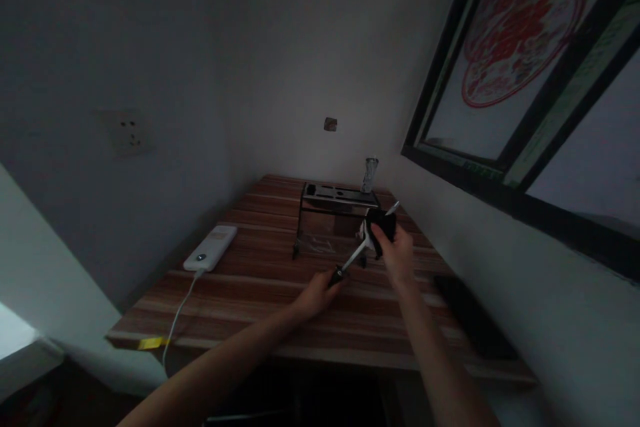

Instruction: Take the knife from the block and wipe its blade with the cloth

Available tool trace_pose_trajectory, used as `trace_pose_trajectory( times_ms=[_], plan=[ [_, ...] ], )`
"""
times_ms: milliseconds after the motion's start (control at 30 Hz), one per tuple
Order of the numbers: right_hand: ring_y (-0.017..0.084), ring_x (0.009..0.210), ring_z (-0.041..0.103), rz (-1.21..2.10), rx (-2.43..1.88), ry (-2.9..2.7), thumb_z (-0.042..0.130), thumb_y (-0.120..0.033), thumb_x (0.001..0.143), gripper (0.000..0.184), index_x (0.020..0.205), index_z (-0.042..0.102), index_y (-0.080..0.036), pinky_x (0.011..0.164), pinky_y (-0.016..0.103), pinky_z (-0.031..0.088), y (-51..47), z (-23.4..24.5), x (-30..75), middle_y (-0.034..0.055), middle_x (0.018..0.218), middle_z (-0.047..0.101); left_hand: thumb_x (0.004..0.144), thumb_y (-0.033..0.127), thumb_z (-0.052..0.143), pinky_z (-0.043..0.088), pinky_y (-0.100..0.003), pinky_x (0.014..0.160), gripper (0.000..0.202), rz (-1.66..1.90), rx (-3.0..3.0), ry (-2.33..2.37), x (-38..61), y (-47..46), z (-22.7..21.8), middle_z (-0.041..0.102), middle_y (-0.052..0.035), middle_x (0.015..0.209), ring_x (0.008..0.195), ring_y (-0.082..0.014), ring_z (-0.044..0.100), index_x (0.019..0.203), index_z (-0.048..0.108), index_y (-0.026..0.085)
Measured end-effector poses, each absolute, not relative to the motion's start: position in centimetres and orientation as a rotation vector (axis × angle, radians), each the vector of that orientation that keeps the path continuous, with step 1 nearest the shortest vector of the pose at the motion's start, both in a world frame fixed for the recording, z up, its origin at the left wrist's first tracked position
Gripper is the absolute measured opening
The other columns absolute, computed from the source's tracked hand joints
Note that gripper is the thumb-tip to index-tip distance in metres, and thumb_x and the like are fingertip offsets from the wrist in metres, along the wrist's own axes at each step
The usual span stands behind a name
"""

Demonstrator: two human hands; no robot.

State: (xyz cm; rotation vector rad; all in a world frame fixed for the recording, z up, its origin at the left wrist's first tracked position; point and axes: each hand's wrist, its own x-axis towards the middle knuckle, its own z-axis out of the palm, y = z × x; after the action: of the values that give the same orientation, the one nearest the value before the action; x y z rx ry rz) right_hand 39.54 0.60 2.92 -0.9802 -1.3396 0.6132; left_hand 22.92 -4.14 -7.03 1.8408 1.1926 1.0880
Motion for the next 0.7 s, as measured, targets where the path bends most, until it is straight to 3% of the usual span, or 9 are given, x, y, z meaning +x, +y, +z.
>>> trace_pose_trajectory(
  times_ms=[367, 700],
  plan=[
    [0.016, 0.058, 0.062, 0.500, -0.851, -1.291, 0.068, -0.047, 0.069, 0.034, 0.078, 0.066, -0.013, 0.054, 0.025, 0.048, 1.8, 6.9, 40.5, 0.0025, 0.067, 0.068, 0.085, 0.031, 0.048, 0.042, -0.022, 0.062, 0.024, 1.091, 1.827, 1.183, 22.9, -4.3, -7.0, 0.061, -0.0015, 0.071, 0.069, -0.0154, 0.056, 0.081, 0.061, 0.012],
    [0.016, 0.052, 0.063, 0.614, -0.754, -1.212, 0.069, -0.044, 0.070, 0.031, 0.075, 0.064, -0.014, 0.050, 0.026, 0.051, 0.8, 8.2, 39.1, 0.0035, 0.066, 0.068, 0.084, 0.030, 0.049, 0.043, -0.023, 0.061, 0.024, 1.115, 1.768, 1.145, 22.9, -4.4, -6.8, 0.059, -0.0011, 0.063, 0.070, -0.0169, 0.057, 0.083, 0.063, 0.011]
  ],
)
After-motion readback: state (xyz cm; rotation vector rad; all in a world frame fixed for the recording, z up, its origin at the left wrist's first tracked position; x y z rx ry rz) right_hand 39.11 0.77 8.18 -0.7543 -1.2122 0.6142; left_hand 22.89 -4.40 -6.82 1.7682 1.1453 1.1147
